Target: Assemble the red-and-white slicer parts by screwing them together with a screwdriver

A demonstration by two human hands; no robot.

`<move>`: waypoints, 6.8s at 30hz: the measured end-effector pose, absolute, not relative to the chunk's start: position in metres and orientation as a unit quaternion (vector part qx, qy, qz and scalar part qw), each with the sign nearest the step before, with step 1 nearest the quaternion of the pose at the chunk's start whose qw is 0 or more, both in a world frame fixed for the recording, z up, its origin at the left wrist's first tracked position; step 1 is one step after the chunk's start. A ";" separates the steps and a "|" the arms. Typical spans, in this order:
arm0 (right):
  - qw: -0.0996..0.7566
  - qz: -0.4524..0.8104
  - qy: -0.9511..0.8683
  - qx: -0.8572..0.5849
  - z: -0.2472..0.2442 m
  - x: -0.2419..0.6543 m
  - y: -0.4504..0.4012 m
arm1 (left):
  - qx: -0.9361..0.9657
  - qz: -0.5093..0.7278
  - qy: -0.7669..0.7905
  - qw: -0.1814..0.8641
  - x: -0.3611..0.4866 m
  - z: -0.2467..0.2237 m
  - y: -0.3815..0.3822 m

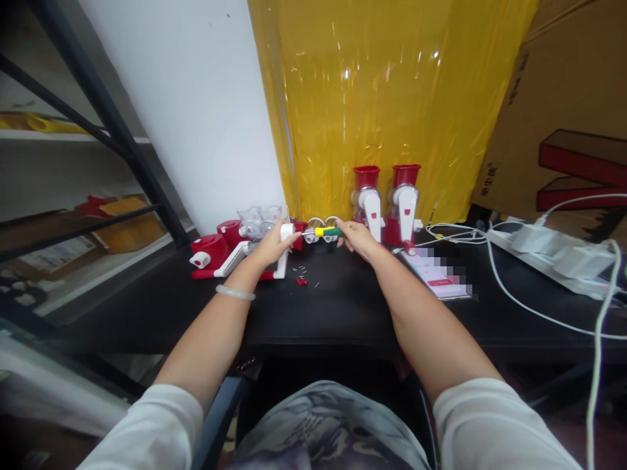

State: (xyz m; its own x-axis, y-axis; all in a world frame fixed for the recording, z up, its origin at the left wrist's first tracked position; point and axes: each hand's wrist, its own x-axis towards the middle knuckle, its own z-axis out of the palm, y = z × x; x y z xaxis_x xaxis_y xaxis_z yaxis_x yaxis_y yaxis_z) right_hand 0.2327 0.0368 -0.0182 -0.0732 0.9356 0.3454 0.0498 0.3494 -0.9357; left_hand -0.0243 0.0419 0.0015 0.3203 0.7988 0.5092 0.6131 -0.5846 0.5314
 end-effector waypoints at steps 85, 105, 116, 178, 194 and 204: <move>0.621 0.492 -0.474 -0.384 -0.010 0.224 0.031 | 0.806 0.382 0.444 0.086 -0.013 0.007 0.030; 0.633 0.457 -0.443 -0.440 -0.009 0.221 0.036 | 0.803 0.403 0.435 0.050 -0.010 0.006 0.029; 0.649 0.463 -0.464 -0.386 -0.010 0.222 0.036 | 0.796 0.424 0.429 0.050 -0.014 0.001 0.038; 0.768 0.160 -0.513 -0.350 0.020 0.203 -0.013 | 0.725 0.638 0.175 -0.192 -0.011 0.009 0.032; 0.724 0.219 -0.564 -0.332 0.020 0.194 -0.023 | 0.698 0.658 0.190 -0.209 -0.026 0.004 0.052; 0.712 0.145 -0.567 -0.387 0.021 0.197 -0.015 | 0.697 0.651 0.214 -0.213 -0.029 0.001 0.056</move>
State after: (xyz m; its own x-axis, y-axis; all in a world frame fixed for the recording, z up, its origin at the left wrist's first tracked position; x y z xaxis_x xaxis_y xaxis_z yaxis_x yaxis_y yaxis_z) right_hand 0.1970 -0.0153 0.0214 0.3154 0.6454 0.6957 0.2331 0.6579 -0.7161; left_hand -0.0293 0.0558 0.0012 0.0611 0.0210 0.9979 0.5752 -0.8178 -0.0180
